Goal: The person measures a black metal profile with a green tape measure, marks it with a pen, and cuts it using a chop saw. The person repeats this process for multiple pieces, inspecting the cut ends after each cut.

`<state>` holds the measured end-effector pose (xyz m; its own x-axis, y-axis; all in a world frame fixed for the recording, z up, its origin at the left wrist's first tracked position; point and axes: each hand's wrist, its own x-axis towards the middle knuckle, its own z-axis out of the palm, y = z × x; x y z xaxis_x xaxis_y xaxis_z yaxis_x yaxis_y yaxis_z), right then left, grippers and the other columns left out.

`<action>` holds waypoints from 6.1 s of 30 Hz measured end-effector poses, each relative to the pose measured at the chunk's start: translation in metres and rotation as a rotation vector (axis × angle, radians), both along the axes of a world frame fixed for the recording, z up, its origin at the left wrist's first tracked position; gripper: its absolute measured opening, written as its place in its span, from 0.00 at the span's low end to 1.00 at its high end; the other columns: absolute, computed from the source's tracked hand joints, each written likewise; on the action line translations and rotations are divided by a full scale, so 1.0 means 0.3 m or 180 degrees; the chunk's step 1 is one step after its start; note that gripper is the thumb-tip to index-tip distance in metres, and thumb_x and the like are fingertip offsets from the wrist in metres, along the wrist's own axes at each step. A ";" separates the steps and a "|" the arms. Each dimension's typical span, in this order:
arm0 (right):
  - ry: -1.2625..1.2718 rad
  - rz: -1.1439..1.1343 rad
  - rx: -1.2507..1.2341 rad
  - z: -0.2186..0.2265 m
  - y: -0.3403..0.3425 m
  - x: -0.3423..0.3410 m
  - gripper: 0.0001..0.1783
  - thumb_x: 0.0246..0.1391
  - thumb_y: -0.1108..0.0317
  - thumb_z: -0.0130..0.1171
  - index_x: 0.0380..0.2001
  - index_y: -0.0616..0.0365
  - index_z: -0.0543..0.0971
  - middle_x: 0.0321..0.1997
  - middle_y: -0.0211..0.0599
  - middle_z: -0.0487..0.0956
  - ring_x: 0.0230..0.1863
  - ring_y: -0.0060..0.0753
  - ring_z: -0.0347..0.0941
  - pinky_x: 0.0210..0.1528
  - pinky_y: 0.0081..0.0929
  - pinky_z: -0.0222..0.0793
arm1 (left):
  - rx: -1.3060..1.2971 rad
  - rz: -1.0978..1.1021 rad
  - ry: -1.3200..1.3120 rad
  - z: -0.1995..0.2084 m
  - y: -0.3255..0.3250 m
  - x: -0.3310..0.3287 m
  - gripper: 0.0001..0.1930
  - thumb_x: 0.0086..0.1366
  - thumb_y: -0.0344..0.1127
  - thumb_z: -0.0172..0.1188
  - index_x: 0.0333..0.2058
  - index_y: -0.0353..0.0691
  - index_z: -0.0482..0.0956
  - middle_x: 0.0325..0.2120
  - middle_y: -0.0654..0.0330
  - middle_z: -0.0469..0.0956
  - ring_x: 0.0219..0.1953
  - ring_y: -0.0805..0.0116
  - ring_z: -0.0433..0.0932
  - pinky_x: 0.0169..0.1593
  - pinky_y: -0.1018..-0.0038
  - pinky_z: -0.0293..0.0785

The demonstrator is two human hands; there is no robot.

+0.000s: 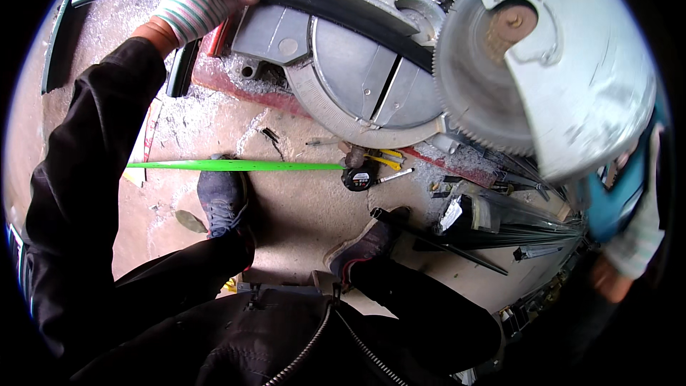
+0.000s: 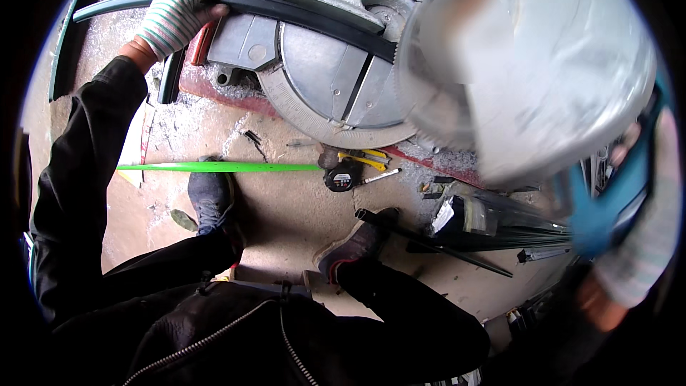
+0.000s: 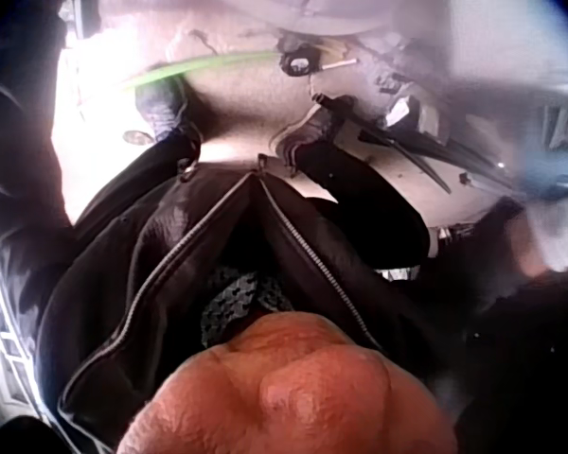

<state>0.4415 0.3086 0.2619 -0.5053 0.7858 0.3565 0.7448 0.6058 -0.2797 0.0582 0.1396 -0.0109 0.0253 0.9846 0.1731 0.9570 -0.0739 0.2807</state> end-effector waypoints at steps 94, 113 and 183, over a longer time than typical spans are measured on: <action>-0.0568 -0.0426 0.0708 -0.140 -0.251 0.199 0.41 0.60 0.46 0.57 0.67 0.63 0.63 0.57 0.55 0.74 0.54 0.49 0.74 0.55 0.46 0.74 | 0.0114 0.0011 -0.0679 0.054 0.028 0.093 0.11 0.64 0.30 0.65 0.45 0.38 0.82 0.32 0.55 0.79 0.36 0.58 0.80 0.42 0.67 0.76; -0.0241 -0.0668 0.0513 -0.119 -0.263 0.135 0.41 0.60 0.46 0.59 0.68 0.61 0.64 0.55 0.53 0.76 0.51 0.47 0.77 0.52 0.43 0.78 | 0.0051 -0.0087 0.0027 -0.035 0.001 -0.029 0.15 0.61 0.36 0.67 0.45 0.37 0.81 0.32 0.52 0.78 0.35 0.51 0.78 0.42 0.63 0.75; 0.1090 0.0084 -0.0194 -0.260 -0.287 0.192 0.40 0.54 0.76 0.59 0.69 0.65 0.57 0.68 0.55 0.64 0.69 0.53 0.63 0.70 0.43 0.61 | -0.0218 0.0139 -0.0204 -0.122 0.015 -0.065 0.17 0.57 0.35 0.66 0.44 0.35 0.79 0.36 0.50 0.78 0.43 0.45 0.75 0.50 0.56 0.69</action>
<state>0.4990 0.2224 0.1838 -0.3850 0.7991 0.4617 0.5858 0.5982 -0.5469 0.0387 0.1440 -0.0475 -0.0267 0.9941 0.1052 0.9387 -0.0112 0.3445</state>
